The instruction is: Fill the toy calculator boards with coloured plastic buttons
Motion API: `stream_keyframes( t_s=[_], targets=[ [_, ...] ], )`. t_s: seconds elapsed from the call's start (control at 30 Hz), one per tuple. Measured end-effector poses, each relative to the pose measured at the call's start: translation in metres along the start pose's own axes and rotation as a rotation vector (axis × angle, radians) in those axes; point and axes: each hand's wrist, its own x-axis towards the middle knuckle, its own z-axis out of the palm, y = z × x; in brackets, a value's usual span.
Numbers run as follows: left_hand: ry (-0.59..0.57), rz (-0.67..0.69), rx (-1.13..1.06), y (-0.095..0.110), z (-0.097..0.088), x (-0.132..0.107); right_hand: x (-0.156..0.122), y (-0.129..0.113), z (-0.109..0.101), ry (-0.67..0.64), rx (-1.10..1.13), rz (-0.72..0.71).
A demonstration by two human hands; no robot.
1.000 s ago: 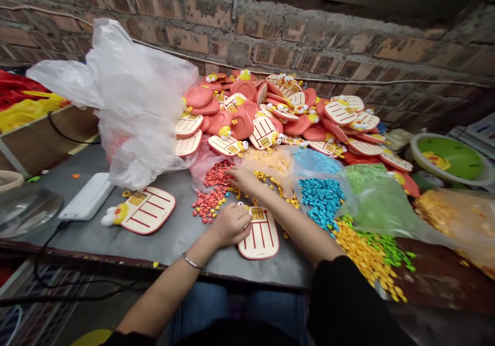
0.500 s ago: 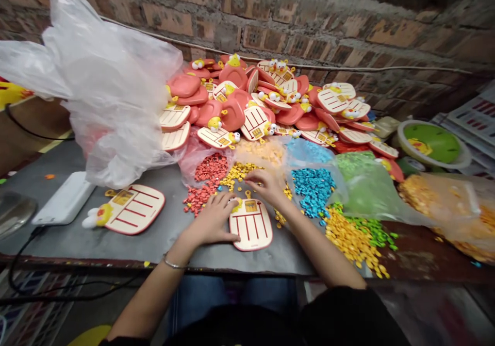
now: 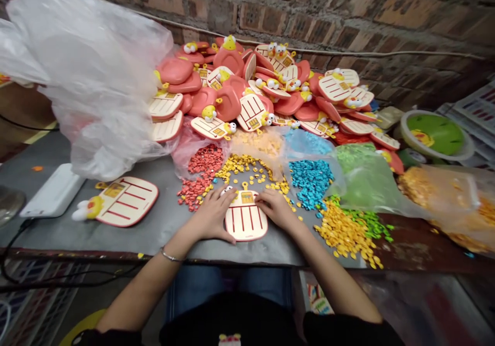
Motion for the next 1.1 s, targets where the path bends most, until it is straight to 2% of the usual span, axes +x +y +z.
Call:
stream_keyframes(
  t_s=[0.07,0.17,0.27,0.37,0.43,0.53,0.57,0.6,0.7,0.73,0.9,1.0,1.1],
  targets=[
    [0.001,0.011,-0.021,-0.001,0.001,0.001,-0.006,-0.003,-0.001,-0.010,0.078,0.041],
    [0.011,0.057,-0.053,-0.002,0.006,0.003,-0.005,-0.010,0.010,0.007,0.232,0.100],
    [0.019,0.073,-0.078,-0.001,0.010,0.005,0.008,-0.020,0.029,0.010,0.313,0.076],
    [0.023,0.078,-0.079,-0.001,0.012,0.006,0.016,-0.029,0.037,-0.061,0.366,0.044],
    [0.018,0.096,-0.062,-0.002,0.012,0.005,0.014,-0.034,0.033,-0.166,0.459,0.041],
    [0.029,0.111,-0.037,-0.001,0.013,0.004,0.012,-0.038,0.016,-0.373,0.599,0.010],
    [0.038,0.112,-0.028,-0.001,0.014,0.004,0.015,-0.038,0.010,-0.376,0.619,0.003],
    [0.044,0.114,-0.019,0.001,0.015,0.004,0.021,-0.038,0.004,-0.325,0.618,0.004],
    [0.033,0.114,0.026,0.007,0.019,0.003,0.055,-0.037,-0.002,-0.070,0.482,0.019],
    [0.023,0.112,0.048,0.010,0.019,0.002,0.071,-0.036,0.001,-0.055,0.417,0.009],
    [0.027,0.157,0.129,0.018,0.019,0.000,0.143,-0.039,0.042,-0.269,-0.066,-0.118],
    [0.045,0.121,0.134,0.018,0.018,0.000,0.161,-0.045,0.068,-0.321,-0.321,-0.202],
    [0.054,0.116,0.127,0.016,0.017,-0.001,0.164,-0.050,0.077,-0.305,-0.364,-0.253]
  ],
)
